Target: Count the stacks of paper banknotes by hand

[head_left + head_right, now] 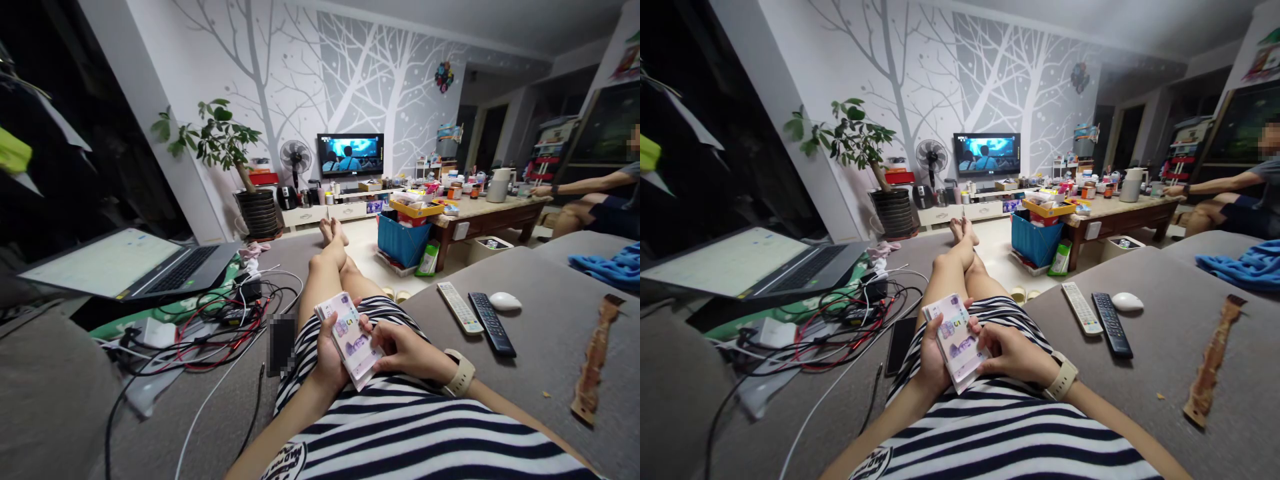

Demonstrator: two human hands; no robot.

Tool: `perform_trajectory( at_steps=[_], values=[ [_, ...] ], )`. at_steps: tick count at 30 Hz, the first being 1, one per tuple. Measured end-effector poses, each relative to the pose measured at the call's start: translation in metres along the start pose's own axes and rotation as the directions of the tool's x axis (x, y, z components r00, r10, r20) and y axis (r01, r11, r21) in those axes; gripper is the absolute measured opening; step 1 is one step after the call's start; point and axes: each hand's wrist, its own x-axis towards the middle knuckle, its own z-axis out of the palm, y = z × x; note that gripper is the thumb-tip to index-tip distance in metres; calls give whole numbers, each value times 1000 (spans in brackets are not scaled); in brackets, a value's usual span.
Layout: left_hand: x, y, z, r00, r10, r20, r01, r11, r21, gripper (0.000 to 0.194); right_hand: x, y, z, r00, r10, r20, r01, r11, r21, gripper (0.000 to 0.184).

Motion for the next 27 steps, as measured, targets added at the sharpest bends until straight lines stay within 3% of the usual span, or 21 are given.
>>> perform_trajectory(
  at_steps=[6, 12, 17, 27],
  values=[
    [2, 3, -5, 995, 15, -102, -13, 1000, 26, 50, 0, 3, 1, 1000, 19, 9, -19, 999, 40, 36],
    [4, 10, -9, 998, 43, -38, -43, 999, 4, 54, 0, 5, 3, 999, 43, 5, -44, 991, 126, 39],
    [5, 11, -10, 996, 28, -87, -28, 1000, -3, 50, -3, 4, 3, 998, 35, 44, -42, 984, 171, 38],
    [7, 9, -12, 998, 39, -42, -39, 999, 15, 47, -3, 2, 2, 996, 43, 81, -55, 987, 151, 40]
  ],
)
